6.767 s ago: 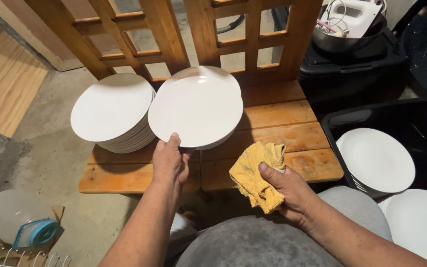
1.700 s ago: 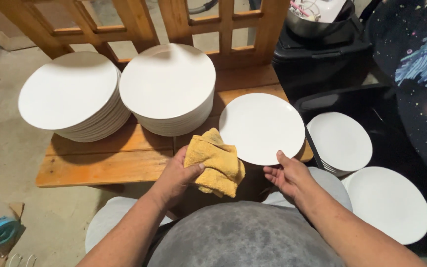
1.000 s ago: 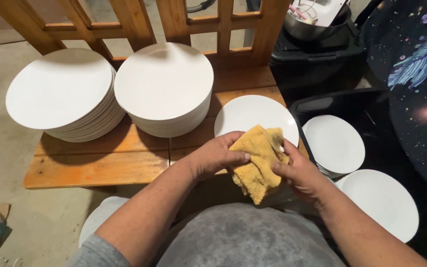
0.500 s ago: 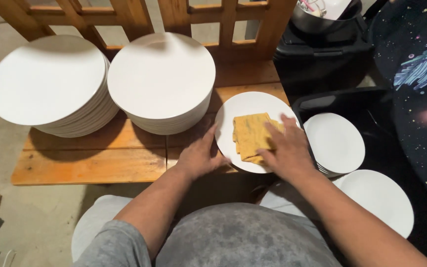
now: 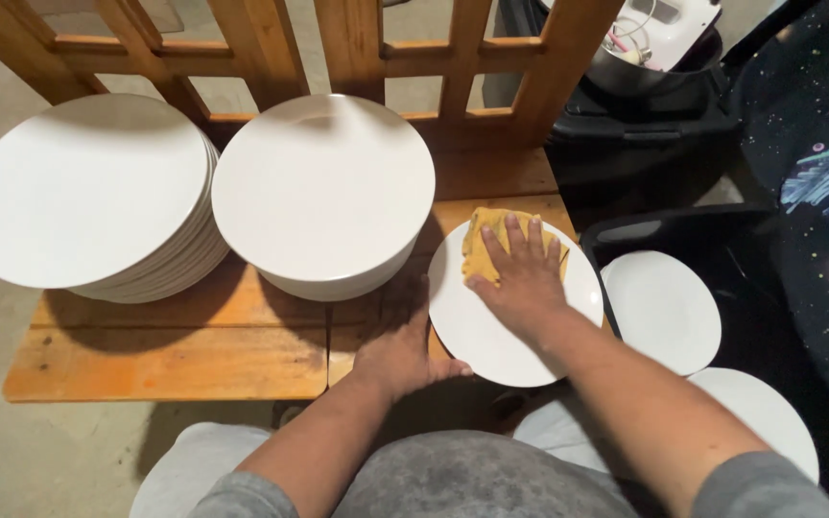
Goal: The person wipes white plates one at a time with a yellow cloth, then stacks them on a wooden chair. The person repeats this process for multiple plates from a black tray.
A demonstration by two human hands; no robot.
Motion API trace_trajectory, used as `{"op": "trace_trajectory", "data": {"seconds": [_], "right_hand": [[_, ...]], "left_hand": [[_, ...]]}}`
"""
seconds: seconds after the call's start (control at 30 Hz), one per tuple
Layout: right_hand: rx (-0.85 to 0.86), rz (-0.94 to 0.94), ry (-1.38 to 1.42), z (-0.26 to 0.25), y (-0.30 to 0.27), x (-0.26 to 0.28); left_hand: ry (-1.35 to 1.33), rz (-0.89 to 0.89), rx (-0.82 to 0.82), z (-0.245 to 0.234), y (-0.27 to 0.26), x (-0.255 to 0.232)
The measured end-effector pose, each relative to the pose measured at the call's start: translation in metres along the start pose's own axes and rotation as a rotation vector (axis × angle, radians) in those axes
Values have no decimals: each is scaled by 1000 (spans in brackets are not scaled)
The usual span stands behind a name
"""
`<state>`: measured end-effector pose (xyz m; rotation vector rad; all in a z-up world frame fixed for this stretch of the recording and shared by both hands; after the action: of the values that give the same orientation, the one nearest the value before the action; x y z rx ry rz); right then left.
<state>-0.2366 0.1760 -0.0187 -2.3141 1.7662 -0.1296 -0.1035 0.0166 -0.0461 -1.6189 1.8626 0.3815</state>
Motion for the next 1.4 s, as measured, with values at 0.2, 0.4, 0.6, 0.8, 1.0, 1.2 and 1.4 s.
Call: {"op": "trace_trajectory", "data": {"seconds": [0.2, 0.4, 0.6, 0.8, 1.0, 1.2, 1.4], "right_hand": [[7, -99, -54, 10, -10, 25], [-50, -401, -13, 44, -56, 1], [50, -424, -5, 31, -64, -8], [70, -233, 10, 20, -33, 36], [-44, -512, 84, 46, -64, -11], [21, -488, -55, 52, -76, -83], [-79, -240, -162, 28, -19, -80]], "left_hand": [[21, -64, 105, -2, 2, -1], [101, -25, 19, -3, 1, -3], [-60, -108, 119, 1, 3, -2], [-26, -165, 124, 1, -7, -5], [-74, -132, 127, -4, -3, -5], [-33, -123, 159, -11, -2, -10], [-19, -85, 159, -14, -1, -10]]}}
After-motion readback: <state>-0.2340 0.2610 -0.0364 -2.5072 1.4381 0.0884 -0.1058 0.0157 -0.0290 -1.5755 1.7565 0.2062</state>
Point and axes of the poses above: each hand's wrist, its own y-axis towards the middle knuckle, its own z-axis out of the palm, x = y × z, the point moved 1 cm from there along y, towards the middle knuckle, and after that the axes turned 15 degrees about z, right-handed, at the moved point
